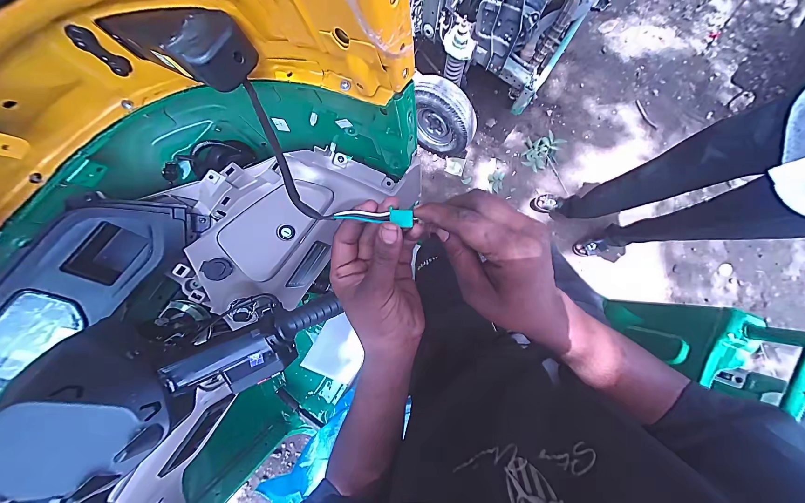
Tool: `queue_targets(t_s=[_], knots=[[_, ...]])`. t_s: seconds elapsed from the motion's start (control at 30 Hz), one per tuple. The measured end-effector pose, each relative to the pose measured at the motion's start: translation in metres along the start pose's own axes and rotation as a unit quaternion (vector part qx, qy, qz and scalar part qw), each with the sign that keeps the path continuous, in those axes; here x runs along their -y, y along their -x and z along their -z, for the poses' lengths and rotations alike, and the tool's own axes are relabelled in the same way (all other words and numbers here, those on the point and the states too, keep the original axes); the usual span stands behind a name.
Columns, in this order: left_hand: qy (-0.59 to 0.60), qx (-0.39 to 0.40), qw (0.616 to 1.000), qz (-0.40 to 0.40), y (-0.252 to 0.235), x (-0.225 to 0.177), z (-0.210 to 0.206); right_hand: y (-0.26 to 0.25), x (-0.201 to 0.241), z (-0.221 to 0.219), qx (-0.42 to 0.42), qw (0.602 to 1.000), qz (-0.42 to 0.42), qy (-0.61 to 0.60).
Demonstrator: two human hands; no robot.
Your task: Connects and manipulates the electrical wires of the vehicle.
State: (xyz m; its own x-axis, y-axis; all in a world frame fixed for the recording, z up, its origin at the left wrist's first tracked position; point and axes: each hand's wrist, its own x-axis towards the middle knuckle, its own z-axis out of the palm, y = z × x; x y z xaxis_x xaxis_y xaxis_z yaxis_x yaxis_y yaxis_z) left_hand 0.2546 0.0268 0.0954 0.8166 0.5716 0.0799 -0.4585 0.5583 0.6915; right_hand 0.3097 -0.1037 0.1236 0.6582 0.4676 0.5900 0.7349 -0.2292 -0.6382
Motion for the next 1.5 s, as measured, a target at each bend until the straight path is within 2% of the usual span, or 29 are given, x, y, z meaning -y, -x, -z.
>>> queue_targets(t_s=[0.1,0.7,0.93,1.23,1.37,1.5], knots=[[-0.032,-0.004,0.999,-0.012,-0.001,-0.001,0.001,-0.001,0.0,0.003,0.002,1.0,0.002,0.017],[-0.099,0.057,0.992,0.05,0.0,-0.011,0.019,-0.021,-0.012,0.001,0.032,0.994,0.079,0.066],[-0.181,0.115,0.975,0.06,-0.005,-0.022,0.027,-0.035,-0.015,0.004,0.109,0.982,0.13,0.079],[-0.277,0.155,0.947,0.053,-0.01,-0.035,0.033,-0.05,-0.02,-0.001,0.162,0.97,0.164,0.072],[-0.237,0.137,0.959,0.074,-0.009,-0.032,0.034,-0.058,-0.023,-0.003,0.177,0.973,0.147,0.02],[-0.095,0.087,0.981,0.146,-0.008,-0.028,0.032,-0.059,-0.03,-0.003,0.167,0.98,0.103,-0.037]])
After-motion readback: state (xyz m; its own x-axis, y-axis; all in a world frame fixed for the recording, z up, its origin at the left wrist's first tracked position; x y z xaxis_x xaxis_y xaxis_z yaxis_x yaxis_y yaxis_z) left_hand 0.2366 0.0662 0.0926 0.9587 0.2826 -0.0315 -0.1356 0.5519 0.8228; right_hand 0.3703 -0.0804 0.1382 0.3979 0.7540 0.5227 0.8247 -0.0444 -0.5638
